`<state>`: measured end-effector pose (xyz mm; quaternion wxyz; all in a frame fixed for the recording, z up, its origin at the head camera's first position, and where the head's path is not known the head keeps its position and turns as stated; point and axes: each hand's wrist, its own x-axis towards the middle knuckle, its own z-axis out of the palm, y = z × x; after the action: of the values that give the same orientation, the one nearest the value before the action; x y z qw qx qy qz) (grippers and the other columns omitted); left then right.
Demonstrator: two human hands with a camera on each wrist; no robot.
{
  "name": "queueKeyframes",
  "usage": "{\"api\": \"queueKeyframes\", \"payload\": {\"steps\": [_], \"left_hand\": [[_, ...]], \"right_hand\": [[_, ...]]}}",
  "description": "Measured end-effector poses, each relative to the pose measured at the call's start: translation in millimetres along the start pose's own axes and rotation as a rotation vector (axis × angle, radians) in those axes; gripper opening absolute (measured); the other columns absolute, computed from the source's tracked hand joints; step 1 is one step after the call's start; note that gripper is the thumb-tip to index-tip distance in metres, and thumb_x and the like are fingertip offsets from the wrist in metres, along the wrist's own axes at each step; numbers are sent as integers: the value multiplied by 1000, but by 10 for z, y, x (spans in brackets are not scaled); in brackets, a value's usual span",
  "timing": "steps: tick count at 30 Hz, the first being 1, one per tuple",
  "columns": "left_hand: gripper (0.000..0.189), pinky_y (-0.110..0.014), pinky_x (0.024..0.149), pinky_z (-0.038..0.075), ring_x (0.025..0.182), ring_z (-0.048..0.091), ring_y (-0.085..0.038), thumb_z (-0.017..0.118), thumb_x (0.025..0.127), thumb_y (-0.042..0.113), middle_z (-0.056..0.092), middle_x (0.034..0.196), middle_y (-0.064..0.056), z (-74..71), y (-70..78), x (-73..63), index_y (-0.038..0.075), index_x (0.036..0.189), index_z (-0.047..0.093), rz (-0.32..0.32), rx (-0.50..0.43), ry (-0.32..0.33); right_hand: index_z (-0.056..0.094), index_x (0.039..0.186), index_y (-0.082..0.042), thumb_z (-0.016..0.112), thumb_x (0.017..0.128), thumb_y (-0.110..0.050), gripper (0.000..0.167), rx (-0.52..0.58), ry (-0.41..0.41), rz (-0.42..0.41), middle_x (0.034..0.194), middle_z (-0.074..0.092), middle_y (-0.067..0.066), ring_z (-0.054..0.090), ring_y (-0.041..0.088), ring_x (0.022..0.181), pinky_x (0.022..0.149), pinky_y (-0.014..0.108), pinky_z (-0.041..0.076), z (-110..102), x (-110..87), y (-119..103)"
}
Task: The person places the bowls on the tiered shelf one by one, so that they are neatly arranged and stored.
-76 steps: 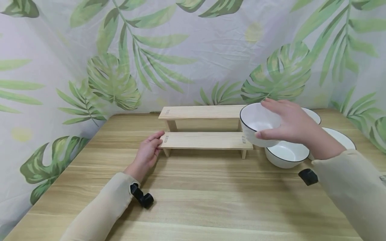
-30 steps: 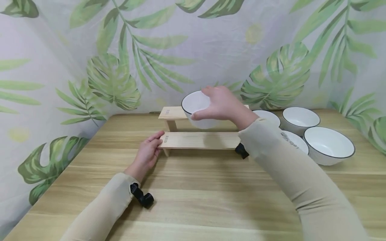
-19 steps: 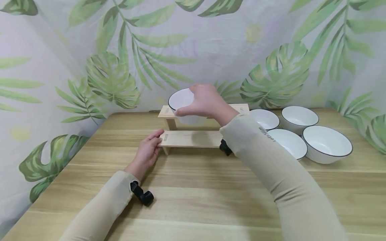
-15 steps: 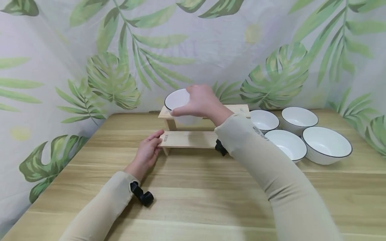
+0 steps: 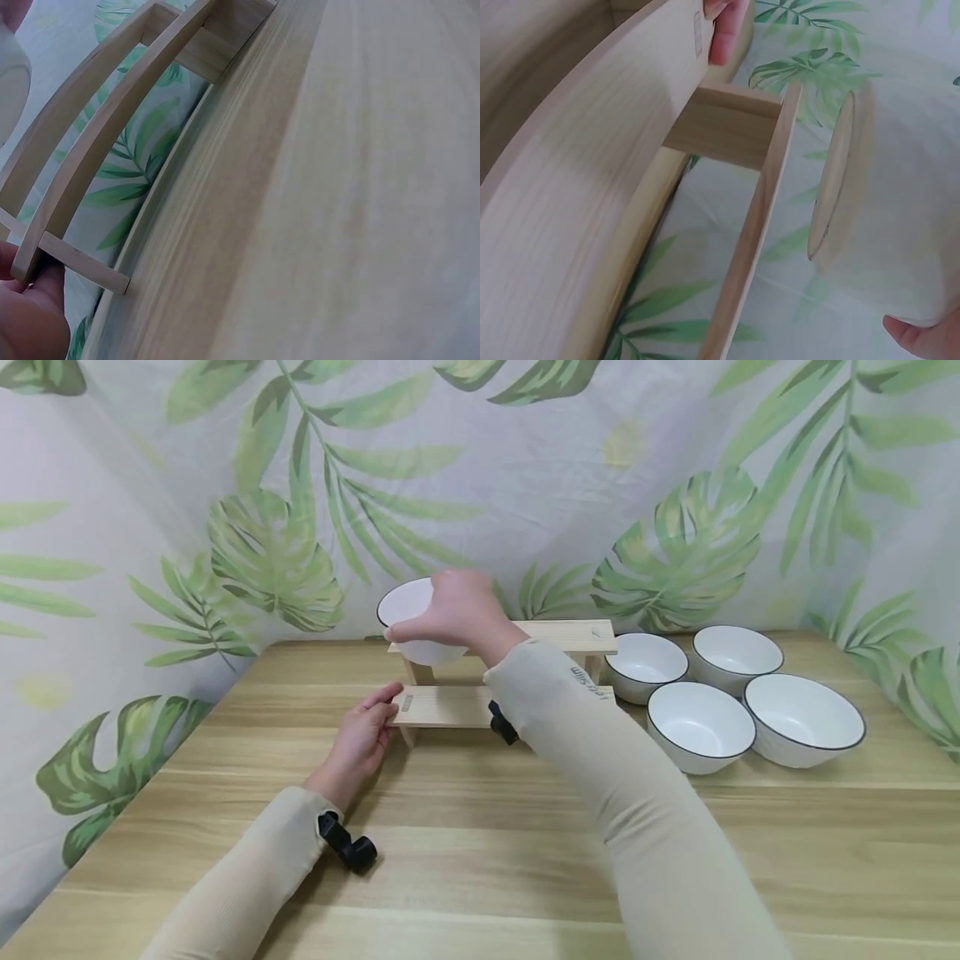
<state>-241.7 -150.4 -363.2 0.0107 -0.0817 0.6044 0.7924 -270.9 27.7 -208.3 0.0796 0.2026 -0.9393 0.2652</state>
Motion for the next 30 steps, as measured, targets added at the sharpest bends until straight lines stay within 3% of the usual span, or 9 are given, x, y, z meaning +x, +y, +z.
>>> {"api": "queueKeyframes", "payload": {"steps": [10, 13, 20, 30], "left_hand": [[45, -16, 63, 43, 90, 51, -8, 43, 89, -3, 42, 140, -7, -25, 22, -17, 0, 134, 47, 21, 14, -5], [45, -16, 65, 45, 96, 51, -10, 42, 89, -3, 41, 141, -9, -23, 12, -24, -1, 134, 46, 32, 5, -17], [46, -15, 73, 48, 121, 42, -23, 41, 88, -7, 34, 146, -12, -24, -30, -34, -5, 135, 43, 16, -45, -29], [46, -15, 74, 48, 122, 42, -22, 42, 89, -5, 34, 146, -11, -46, -14, 0, -3, 134, 44, 14, -34, -32]], "right_hand": [[59, 109, -6, 68, 59, -63, 77, -28, 37, 26, 103, 60, 6, 49, 23, 98, 77, 34, 46, 215, 193, -86], [58, 112, -6, 67, 59, -65, 80, -52, 39, 34, 106, 60, 7, 49, 24, 99, 79, 35, 46, 266, 246, -91], [61, 103, -9, 67, 57, -67, 74, -70, 48, 70, 97, 62, 2, 53, 21, 91, 73, 31, 46, 344, 351, -103], [61, 106, -7, 66, 58, -69, 78, -92, 48, 87, 103, 61, 5, 49, 25, 101, 81, 36, 44, 422, 424, -116]]}}
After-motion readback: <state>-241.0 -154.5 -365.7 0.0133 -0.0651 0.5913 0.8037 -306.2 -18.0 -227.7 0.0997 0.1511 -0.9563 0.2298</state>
